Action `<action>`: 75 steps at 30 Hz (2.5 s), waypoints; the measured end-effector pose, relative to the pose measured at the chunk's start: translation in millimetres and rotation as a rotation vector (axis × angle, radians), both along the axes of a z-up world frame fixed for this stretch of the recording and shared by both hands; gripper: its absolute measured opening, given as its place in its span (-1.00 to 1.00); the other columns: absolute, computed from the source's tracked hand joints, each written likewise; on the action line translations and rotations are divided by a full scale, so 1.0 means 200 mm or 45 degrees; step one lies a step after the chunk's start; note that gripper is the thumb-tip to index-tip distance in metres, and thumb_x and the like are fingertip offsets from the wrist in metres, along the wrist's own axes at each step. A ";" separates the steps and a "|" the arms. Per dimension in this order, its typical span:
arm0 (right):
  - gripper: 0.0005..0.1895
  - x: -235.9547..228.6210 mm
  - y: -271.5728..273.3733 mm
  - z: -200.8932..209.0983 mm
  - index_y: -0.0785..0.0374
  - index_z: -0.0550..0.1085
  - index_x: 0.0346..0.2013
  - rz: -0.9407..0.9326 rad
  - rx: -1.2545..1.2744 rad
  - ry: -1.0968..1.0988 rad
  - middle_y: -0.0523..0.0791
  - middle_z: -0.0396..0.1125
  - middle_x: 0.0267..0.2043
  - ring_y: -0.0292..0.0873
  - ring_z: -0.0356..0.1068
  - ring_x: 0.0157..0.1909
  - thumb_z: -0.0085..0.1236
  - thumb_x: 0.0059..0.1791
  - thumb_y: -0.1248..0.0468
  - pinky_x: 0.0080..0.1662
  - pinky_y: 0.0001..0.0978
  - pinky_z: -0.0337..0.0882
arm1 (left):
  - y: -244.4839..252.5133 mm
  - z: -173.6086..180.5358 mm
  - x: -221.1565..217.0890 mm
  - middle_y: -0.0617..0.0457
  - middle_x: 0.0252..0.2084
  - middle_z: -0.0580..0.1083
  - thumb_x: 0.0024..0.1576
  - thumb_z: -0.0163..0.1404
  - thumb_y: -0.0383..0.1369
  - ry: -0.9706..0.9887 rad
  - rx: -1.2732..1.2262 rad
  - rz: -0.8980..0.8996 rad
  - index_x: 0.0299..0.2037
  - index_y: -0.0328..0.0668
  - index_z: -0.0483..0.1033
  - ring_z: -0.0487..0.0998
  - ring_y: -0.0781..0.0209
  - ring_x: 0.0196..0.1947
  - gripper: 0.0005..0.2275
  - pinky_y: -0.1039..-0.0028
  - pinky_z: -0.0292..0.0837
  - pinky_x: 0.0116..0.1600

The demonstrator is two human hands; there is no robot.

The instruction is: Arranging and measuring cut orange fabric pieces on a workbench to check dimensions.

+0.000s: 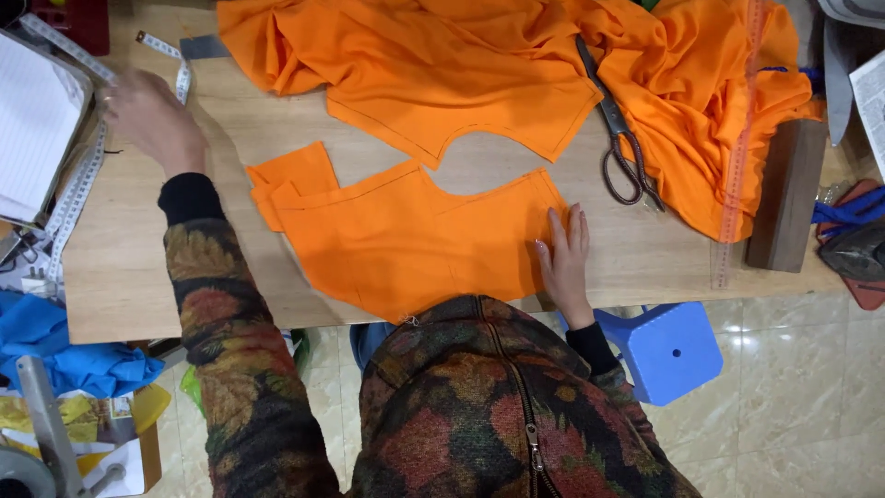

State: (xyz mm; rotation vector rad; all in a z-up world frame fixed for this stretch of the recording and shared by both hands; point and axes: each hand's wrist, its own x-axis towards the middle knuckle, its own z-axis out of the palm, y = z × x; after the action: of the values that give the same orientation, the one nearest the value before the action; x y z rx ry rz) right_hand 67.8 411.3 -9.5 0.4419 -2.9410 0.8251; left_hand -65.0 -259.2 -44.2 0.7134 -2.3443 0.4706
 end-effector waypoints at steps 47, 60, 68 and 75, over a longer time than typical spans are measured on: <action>-0.87 -0.77 1.13 0.27 0.03 0.39 -0.37 -0.734 -1.397 0.191 -0.16 0.43 -0.24 -0.21 0.47 -0.20 0.08 0.07 0.18 -0.07 -0.46 0.48 | 1.01 0.81 0.73 0.06 -0.49 0.53 0.25 0.16 -0.33 -0.558 1.161 -1.070 -0.26 -0.14 0.59 0.55 0.10 -0.48 -0.90 0.32 0.37 -0.21; -0.72 -0.25 -0.48 0.70 0.26 0.60 -0.14 0.603 -0.667 -0.038 -0.05 0.49 -0.21 0.13 0.50 -0.07 0.44 -0.12 0.31 0.02 0.03 0.48 | 1.89 1.13 0.63 0.19 -0.55 0.44 0.18 0.12 -0.36 -0.259 0.514 -1.542 -0.38 0.05 0.49 0.50 0.22 -0.45 -0.90 0.38 0.25 -0.19; -0.97 -0.56 0.11 0.79 0.46 0.56 -0.22 0.253 -0.315 0.391 0.15 0.38 -0.36 0.23 0.43 -0.22 0.22 0.07 0.56 -0.13 0.01 0.40 | 1.54 1.22 0.61 0.23 -0.57 0.43 0.30 0.04 -0.33 -0.425 0.851 -1.496 -0.31 0.03 0.51 0.52 0.23 -0.47 -0.88 0.44 0.22 -0.19; -0.69 -0.98 1.28 0.64 0.49 0.55 -0.23 -0.163 -0.292 0.689 0.09 0.36 -0.38 -0.11 0.25 -0.28 0.16 0.42 0.57 -0.17 -0.18 0.27 | 1.33 1.00 0.66 -0.08 -0.51 0.49 0.30 0.01 -0.27 -0.823 1.598 -1.207 -0.21 -0.06 0.61 0.42 -0.06 -0.26 -0.85 0.26 0.33 -0.12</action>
State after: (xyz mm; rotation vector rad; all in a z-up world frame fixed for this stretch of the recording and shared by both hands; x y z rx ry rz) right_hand -128.4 666.4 117.8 0.3811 -2.3241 0.8520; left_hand 66.8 6.0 156.5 -0.2365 -3.0372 -1.4713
